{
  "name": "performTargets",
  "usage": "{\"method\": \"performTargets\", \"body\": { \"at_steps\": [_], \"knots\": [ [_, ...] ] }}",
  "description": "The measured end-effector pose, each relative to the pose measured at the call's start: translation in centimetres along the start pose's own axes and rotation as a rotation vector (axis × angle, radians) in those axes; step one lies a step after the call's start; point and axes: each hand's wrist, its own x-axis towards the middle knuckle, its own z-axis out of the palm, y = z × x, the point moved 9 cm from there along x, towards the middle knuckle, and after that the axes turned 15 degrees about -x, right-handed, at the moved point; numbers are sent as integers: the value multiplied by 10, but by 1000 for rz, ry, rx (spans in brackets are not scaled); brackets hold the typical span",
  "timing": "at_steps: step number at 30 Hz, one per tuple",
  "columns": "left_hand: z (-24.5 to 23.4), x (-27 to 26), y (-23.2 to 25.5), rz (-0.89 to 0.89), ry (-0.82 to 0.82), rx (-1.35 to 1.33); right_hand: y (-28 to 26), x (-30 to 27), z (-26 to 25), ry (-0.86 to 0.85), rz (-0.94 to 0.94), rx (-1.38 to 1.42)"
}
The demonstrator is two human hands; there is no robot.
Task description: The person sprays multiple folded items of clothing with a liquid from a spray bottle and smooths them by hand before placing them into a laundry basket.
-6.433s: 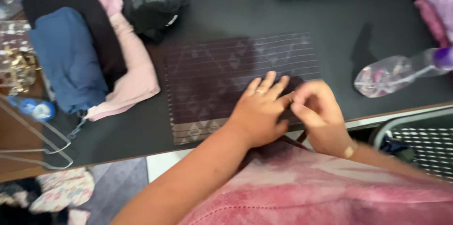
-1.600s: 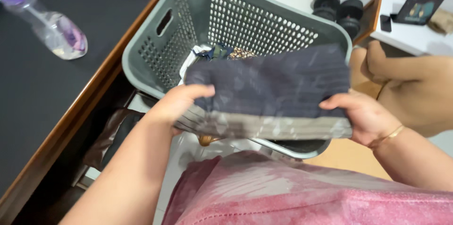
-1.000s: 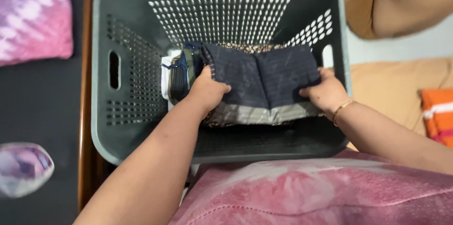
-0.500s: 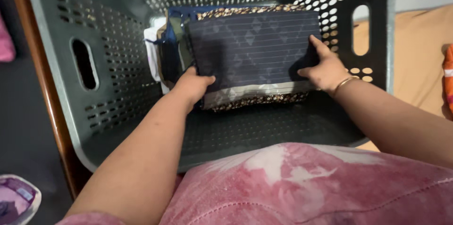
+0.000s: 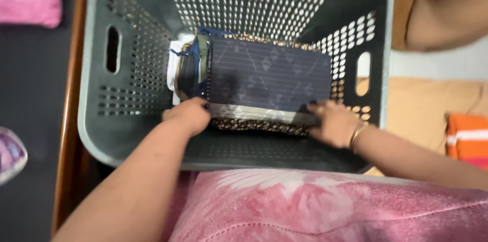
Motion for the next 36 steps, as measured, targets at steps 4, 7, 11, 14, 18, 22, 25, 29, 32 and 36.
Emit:
{"method": "performTargets", "body": {
  "at_steps": [4, 7, 11, 14, 18, 22, 25, 29, 32, 36],
  "knots": [
    [-2, -46, -23, 90, 72, -71, -14, -37, 1, -120, -100, -107],
    [-6, -81, -28, 301, 213, -405, -11, -42, 3, -92, -157, -74],
    [-34, -147, -31, 459, 552, -736, -6, -34, 7, -124, -184, -45],
    [-69, -187, -29, 519, 803, -625, -17, -28, 3, -168, -246, 33],
    [-131, -193, -33, 438, 1019, -389, -56, -25, -18, -128, -423, 188],
    [-200, -142, -38, 352, 958, -233, -99, -24, -38, -225, -396, 441],
    [-241, -96, -37, 321, 948, -106, -121, -12, -53, -250, -298, 618],
    [-294, -62, -40, 390, 1045, -65, -136, -3, -79, -217, -296, 914],
    [-316, -36, -53, 338, 990, -175, -132, -2, -97, -135, -204, 968],
    [-330, -5, -70, 219, 878, -44, -126, -20, -100, -132, 23, 1097]
  ]
}}
